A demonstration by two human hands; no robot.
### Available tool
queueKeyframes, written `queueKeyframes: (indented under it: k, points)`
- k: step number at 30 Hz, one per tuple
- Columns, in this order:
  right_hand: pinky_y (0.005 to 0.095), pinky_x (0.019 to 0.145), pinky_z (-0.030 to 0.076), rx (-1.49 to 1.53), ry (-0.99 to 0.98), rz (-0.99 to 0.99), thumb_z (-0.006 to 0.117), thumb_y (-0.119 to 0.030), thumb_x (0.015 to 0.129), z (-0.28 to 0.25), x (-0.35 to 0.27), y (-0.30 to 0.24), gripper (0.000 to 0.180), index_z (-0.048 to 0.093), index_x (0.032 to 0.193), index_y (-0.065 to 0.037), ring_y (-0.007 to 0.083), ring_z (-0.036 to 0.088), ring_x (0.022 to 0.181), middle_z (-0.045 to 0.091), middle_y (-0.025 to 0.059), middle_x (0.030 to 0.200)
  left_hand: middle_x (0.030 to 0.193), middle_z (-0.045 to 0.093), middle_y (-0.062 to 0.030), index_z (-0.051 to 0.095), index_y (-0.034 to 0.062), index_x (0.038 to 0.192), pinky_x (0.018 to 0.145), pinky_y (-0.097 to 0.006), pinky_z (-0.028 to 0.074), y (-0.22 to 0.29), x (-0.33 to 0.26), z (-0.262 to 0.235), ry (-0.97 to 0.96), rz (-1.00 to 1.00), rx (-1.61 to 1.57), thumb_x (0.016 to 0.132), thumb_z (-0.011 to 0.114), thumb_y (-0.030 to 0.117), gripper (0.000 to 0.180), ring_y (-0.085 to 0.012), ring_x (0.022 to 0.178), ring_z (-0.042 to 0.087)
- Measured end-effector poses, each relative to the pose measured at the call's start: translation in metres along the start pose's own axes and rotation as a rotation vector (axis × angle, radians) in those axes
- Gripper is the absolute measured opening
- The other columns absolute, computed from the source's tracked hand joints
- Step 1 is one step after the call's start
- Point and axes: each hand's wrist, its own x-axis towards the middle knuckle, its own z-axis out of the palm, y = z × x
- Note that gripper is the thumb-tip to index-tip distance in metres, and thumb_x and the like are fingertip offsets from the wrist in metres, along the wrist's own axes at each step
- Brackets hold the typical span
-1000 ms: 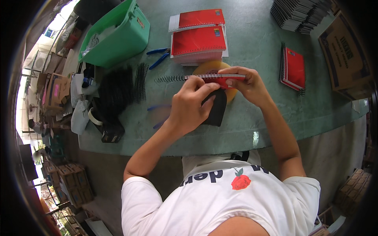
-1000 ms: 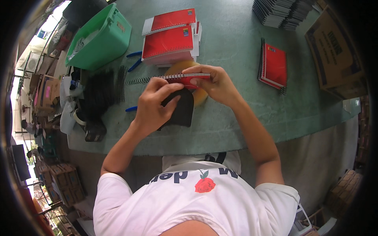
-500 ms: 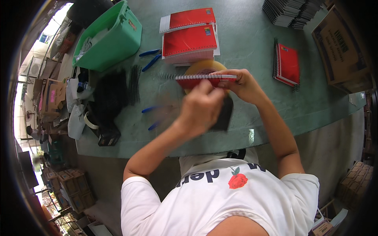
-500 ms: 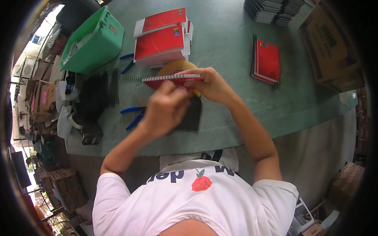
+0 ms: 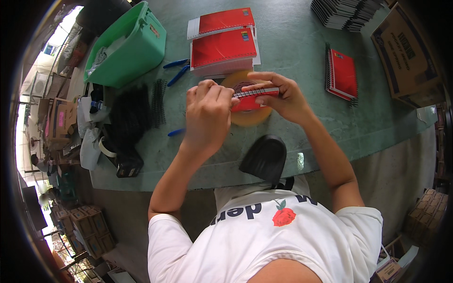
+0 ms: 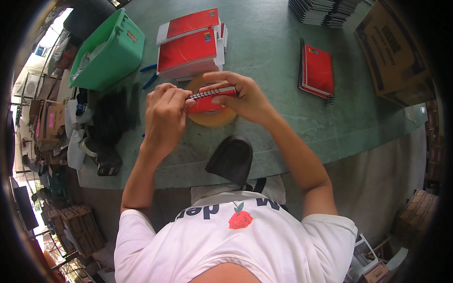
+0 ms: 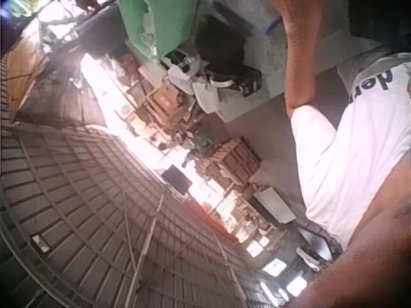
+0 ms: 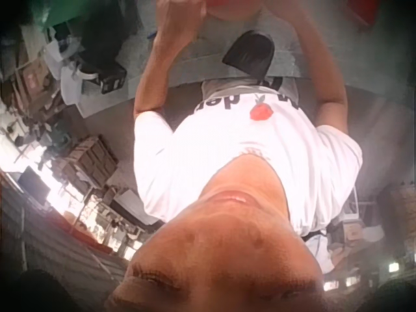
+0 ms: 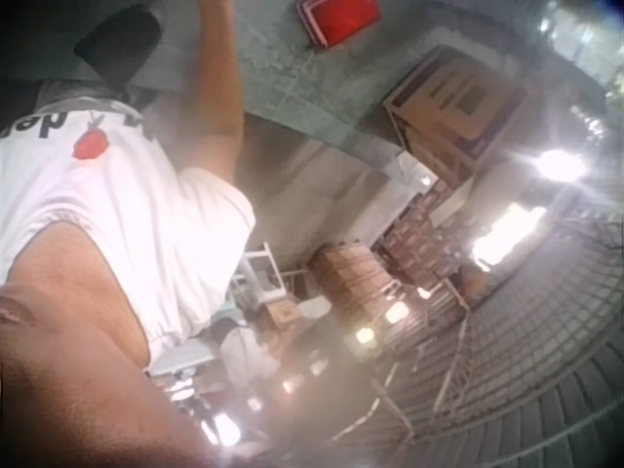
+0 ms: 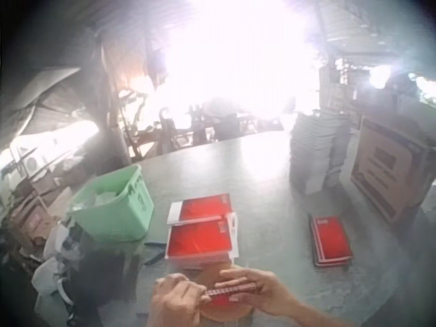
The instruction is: The person binds notebooks by threading a plastic spiral through the punched holes by hand, uses pliers to trim the excess spiral, and then uses a piece of black material to smooth or flatten the ends.
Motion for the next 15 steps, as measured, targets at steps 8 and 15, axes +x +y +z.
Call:
queueKeyframes:
  k: [8, 15]
  points:
    - [0.0280, 0.088, 0.049, -0.073, 0.074, -0.065, 0.057, 0.005, 0.084, 0.002, -0.011, 0.002, 0.020, 0.064, 0.103, 0.001, 0.0164, 0.059, 0.103, 0.062, 0.0123, 0.114, 0.092, 0.059, -0.0055, 0.062, 0.0085, 0.098, 0.076, -0.037, 0.039, 0.006, 0.006, 0.004, 0.057, -0.067, -0.079, 0.078, 0.068, 0.022, 0.025, -0.0263, 0.087, 0.054]
    - [0.0283, 0.091, 0.048, -0.069, 0.079, -0.197, 0.057, 0.003, 0.085, -0.008, -0.018, 0.017, 0.020, 0.062, 0.105, 0.001, 0.0180, 0.057, 0.107, 0.061, 0.0139, 0.114, 0.084, 0.058, -0.0065, 0.060, 0.0072, 0.089, 0.076, -0.036, 0.040, 0.015, 0.007, 0.014, 0.053, -0.039, -0.169, 0.073, 0.072, 0.018, 0.023, -0.0264, 0.086, 0.055]
